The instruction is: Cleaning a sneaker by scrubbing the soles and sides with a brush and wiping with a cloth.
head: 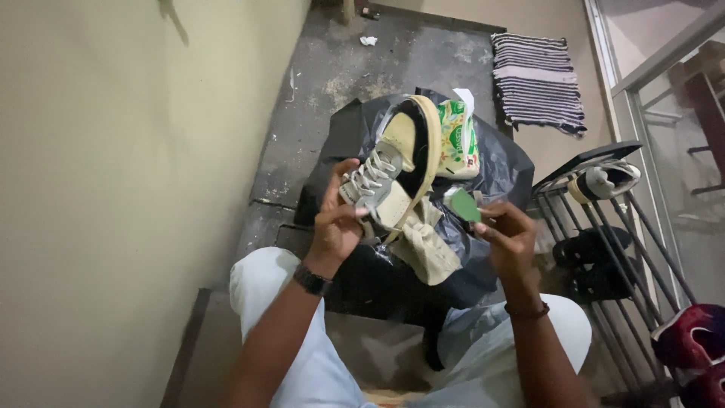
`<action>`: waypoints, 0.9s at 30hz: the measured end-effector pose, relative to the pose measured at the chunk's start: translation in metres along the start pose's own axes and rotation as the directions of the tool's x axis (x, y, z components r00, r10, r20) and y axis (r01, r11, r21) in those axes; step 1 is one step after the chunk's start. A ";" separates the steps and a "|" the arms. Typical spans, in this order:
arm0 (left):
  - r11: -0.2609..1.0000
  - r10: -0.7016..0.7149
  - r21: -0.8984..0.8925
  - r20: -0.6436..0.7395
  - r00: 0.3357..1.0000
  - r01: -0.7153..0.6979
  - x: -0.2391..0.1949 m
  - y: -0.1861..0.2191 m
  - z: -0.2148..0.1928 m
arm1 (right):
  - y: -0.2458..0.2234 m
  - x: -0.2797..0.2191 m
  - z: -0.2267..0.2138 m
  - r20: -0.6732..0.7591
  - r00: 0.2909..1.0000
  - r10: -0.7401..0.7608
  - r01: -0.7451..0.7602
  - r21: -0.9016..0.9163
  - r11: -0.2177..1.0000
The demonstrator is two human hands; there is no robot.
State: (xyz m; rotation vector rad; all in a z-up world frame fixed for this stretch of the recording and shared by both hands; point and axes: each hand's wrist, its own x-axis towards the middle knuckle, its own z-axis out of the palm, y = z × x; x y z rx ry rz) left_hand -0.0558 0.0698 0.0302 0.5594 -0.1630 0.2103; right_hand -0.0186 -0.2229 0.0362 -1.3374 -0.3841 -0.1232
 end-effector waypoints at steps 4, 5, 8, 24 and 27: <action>0.999 0.024 0.030 -0.012 1.000 -0.024 -0.004 0.001 0.019 | 0.002 -0.003 0.001 0.074 0.997 0.016 -0.007 -0.117 0.993; 0.999 0.029 0.039 0.005 1.000 -0.029 -0.002 -0.003 0.015 | 0.007 -0.001 -0.001 0.084 0.996 0.014 -0.002 -0.137 0.991; 0.999 0.015 0.047 0.030 0.999 -0.017 -0.001 -0.008 0.007 | 0.002 0.000 0.007 0.098 0.995 0.006 0.013 -0.194 0.981; 0.997 -0.056 -0.050 -0.015 0.998 0.055 -0.004 -0.012 0.001 | -0.008 0.002 0.036 0.249 0.966 -0.068 0.135 -0.260 0.956; 0.999 -0.037 -0.032 -0.034 0.999 0.035 -0.004 -0.018 -0.002 | -0.016 0.001 0.031 0.164 0.986 -0.031 0.078 -0.286 0.955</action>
